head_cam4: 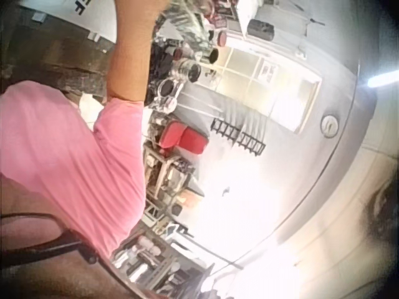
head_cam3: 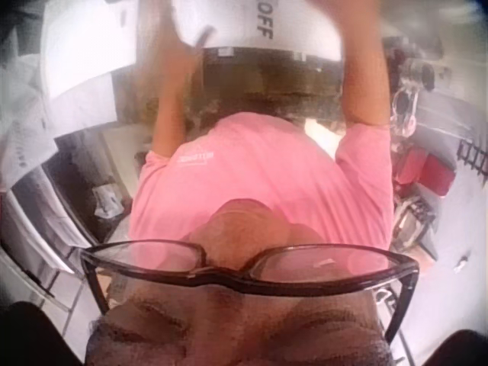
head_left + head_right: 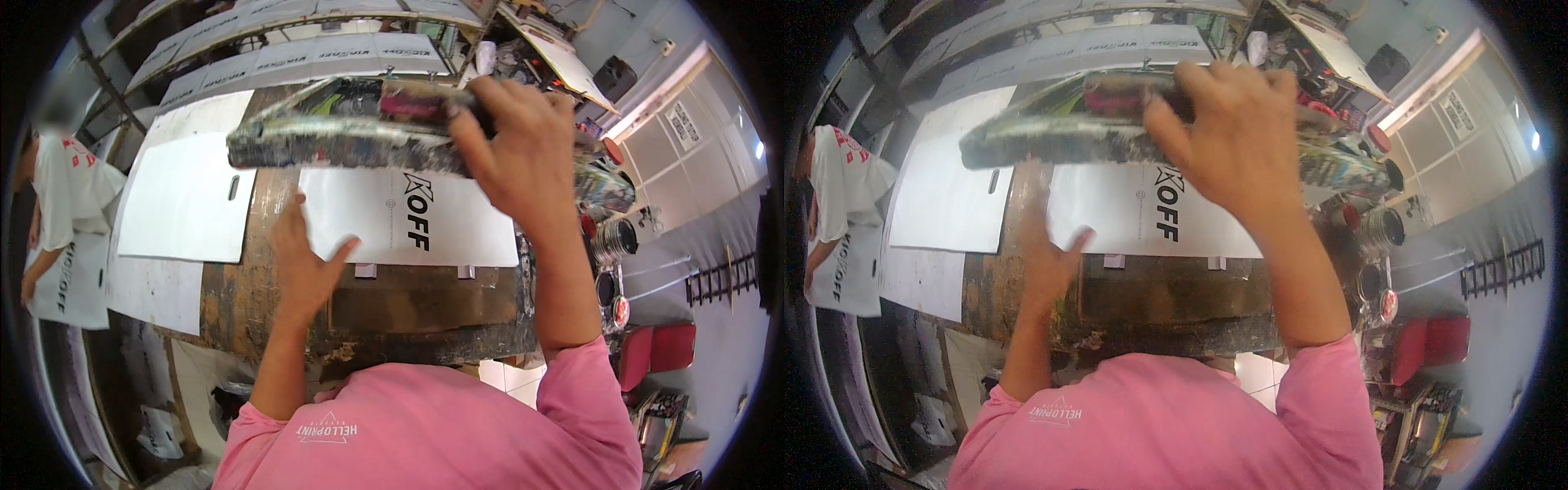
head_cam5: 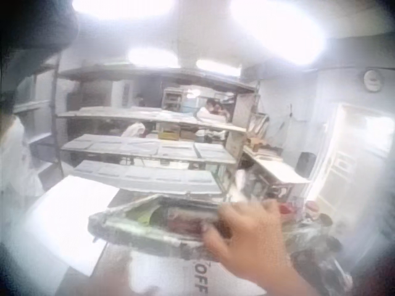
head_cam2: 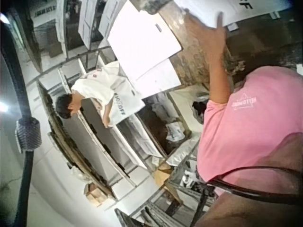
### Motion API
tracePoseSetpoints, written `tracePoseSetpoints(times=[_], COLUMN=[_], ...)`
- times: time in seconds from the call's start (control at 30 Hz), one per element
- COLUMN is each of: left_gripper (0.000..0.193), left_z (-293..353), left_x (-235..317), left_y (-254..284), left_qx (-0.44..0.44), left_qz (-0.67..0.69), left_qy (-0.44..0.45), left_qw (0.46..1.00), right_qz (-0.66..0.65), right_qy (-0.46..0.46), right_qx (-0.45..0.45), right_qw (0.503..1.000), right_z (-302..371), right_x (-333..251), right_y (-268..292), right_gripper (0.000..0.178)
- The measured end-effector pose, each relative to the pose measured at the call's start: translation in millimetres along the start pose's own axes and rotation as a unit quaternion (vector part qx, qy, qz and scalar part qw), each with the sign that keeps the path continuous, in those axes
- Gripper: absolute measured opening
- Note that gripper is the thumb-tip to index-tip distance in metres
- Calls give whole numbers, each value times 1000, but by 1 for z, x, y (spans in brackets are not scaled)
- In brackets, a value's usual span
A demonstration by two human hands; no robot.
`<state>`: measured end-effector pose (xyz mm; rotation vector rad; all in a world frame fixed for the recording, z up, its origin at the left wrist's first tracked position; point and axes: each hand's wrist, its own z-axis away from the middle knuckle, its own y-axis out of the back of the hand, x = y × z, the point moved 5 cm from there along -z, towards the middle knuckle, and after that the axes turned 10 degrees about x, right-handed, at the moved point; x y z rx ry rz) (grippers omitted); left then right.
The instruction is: The person performs screen printing on white plastic bags by placing a bag on the workstation, lowering a screen, and using a squeegee to spread black ink.
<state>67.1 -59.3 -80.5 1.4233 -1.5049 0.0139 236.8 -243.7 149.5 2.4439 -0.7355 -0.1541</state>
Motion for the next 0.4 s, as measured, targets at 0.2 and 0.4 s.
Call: tracePoseSetpoints(times=[0.2, 0.4], left_gripper=[119, 125], left_z=[80, 71], left_x=[-35, -28], left_y=[-54, -61], left_qx=[-164, -273], left_qz=[-299, -311], left_qy=[-10, 50], left_qw=[940, 909], right_qz=[-42, -193], right_qy=[-93, -176], right_qx=[-54, -58], right_qw=[993, 964], right_z=[-41, -59], right_x=[16, -1], right_y=[-3, -26], right_gripper=[43, 48])
